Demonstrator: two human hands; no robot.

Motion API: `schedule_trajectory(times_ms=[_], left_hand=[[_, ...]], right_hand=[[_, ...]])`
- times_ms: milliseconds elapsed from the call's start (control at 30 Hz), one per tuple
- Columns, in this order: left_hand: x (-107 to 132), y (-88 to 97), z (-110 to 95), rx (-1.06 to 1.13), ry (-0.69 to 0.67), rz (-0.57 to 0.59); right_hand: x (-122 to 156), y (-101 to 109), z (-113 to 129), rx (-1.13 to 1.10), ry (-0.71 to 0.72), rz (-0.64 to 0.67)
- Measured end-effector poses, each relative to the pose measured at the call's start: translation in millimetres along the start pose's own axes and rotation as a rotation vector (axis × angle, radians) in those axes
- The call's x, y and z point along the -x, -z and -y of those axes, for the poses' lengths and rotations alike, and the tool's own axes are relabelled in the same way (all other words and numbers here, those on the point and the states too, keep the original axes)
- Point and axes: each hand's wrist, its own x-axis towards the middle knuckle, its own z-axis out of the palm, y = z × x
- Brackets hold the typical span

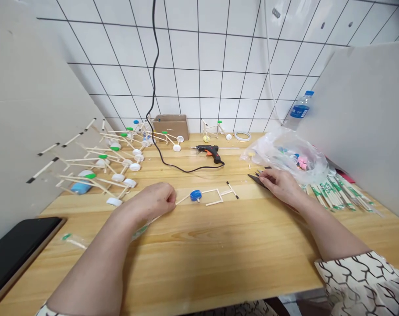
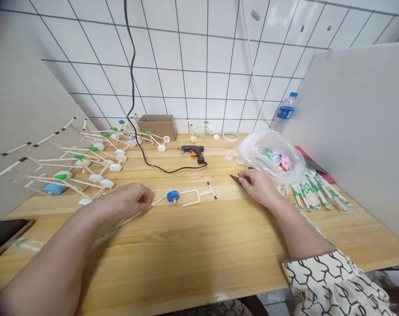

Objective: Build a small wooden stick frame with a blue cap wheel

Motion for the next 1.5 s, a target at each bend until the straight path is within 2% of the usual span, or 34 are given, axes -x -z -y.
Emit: schedule_trajectory(times_ms=[167,433,567,667,833,967,1067,1167,1333,1433,1500], left_hand=[[0,-0.9,1,-0.046,-0.013,-0.025],[-5,5.0,16,-0.012,0.045,-0.227],[-6,6.1,17,0.034,-0.005,-0.280],[-4,5.0,12,0.081,0.000,-0.217],[2,2.5,0,0.042,0.001,0.030],[6,2.4,-12,-0.094,0.001,0.041],[5,2.8,-12,-0.148,0.020,0.024],[0,2.4,-1,-0.148,0.041,-0.046],[-4,4.4,18,-0.011,0.059,-0.193],[-4,8.5,21,0.036,0.055,-0.268],[-4,10.4,19,0.086,0.044,-0.365]], right_hand=[[1,-3,3,-0.003,0.037,0.006],[3,-5,7,-0.006,0.072,-0.018],[5,-8,11,-0.009,0.106,-0.027],[5,-8,15,-0.013,0.122,-0.018],[5,-8,16,-0.023,0.138,-0.003],[6,-9,16,-0.027,0.143,-0.003],[6,-8,18,-0.023,0.136,0.011],[7,-8,21,-0.027,0.131,0.010],[7,-7,20,-0.041,0.136,0.005],[7,-7,20,-0.040,0.136,0.003],[7,-7,20,-0.047,0.134,-0.001]])
